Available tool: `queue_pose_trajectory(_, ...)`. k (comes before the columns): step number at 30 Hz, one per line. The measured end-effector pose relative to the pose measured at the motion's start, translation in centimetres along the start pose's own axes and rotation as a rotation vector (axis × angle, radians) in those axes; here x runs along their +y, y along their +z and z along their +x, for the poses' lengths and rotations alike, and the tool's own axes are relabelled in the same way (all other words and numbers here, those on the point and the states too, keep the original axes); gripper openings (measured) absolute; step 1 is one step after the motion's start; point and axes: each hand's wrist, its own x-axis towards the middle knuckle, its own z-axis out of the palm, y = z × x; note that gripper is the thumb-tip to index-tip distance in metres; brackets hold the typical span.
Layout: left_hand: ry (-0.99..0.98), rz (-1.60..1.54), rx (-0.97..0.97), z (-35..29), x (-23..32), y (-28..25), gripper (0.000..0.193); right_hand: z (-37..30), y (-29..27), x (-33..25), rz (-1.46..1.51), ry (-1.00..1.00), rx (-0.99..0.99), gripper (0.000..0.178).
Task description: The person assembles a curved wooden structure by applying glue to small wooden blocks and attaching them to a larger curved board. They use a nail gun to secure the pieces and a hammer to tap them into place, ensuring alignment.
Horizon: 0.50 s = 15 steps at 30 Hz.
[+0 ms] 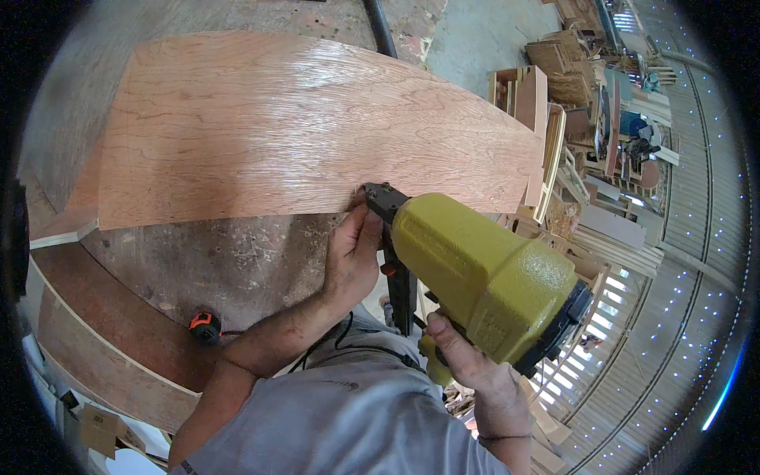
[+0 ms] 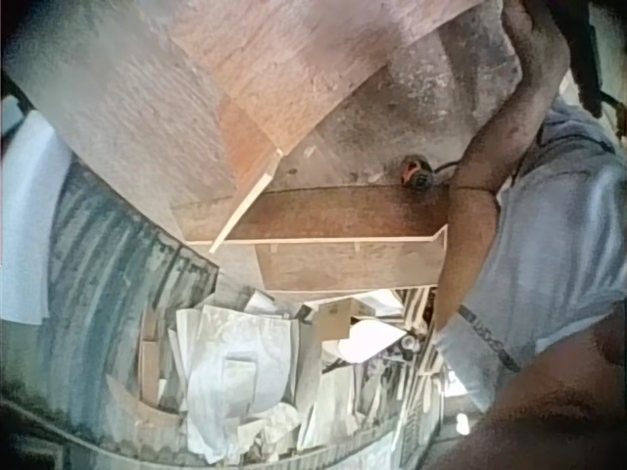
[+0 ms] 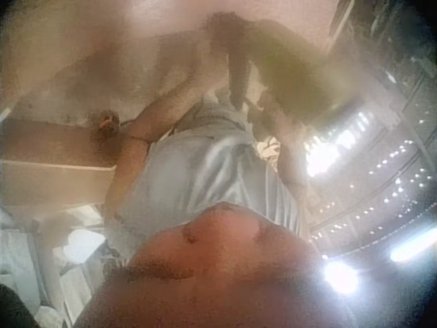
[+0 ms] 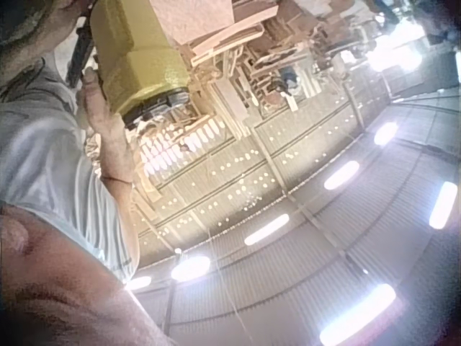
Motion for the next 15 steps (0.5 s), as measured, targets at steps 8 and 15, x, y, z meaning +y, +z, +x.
queue_pose_trajectory(8,0.138,0.195,-0.003,-2.1,1.6,-0.1,0.032,-1.9,-1.6,0.3,0.076,0.043,0.103,0.043)
queue_pose_trajectory(15,0.677,0.690,0.678,-5.0,12.2,-14.4,0.045,-4.7,-6.0,5.7,0.005,0.117,0.312,0.036)
